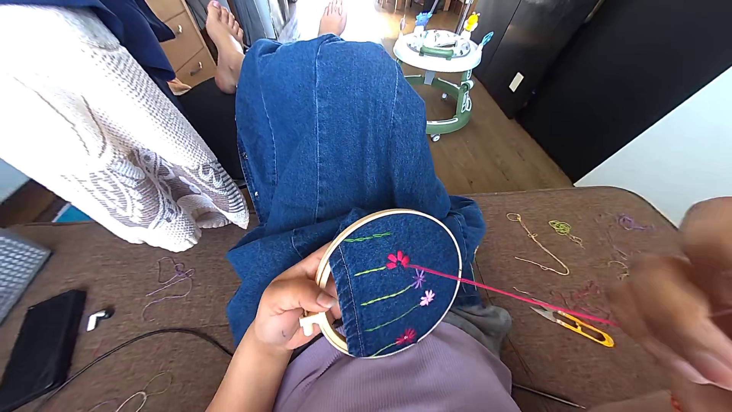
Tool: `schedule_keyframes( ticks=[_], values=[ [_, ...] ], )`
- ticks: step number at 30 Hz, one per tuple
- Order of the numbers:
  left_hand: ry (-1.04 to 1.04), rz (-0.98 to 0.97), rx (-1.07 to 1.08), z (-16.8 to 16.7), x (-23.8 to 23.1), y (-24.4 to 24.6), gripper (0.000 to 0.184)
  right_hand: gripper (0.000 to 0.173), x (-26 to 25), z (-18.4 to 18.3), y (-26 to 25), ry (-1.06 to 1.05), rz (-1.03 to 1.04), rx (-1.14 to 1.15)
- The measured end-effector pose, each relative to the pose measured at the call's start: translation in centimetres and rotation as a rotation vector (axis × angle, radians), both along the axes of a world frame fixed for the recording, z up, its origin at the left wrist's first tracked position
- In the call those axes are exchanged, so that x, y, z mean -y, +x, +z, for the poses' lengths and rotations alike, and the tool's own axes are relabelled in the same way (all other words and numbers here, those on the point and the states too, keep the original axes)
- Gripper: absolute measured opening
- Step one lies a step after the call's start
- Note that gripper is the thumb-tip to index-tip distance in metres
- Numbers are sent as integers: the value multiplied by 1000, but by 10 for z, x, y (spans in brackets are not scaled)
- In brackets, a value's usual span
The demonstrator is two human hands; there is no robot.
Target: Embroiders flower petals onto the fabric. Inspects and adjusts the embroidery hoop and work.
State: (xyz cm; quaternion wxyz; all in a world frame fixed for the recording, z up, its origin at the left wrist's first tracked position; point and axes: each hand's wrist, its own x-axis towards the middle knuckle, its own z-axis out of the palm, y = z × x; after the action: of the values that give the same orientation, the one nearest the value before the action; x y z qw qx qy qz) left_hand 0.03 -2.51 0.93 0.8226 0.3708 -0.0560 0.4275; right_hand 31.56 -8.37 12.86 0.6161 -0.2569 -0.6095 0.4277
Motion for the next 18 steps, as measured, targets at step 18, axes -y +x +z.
schedule_keyframes(
  ticks=[18],
  values=[
    [12,33,5,-3,-1,1,35,11,-18,-100,-81,180,-371,549]
  ],
)
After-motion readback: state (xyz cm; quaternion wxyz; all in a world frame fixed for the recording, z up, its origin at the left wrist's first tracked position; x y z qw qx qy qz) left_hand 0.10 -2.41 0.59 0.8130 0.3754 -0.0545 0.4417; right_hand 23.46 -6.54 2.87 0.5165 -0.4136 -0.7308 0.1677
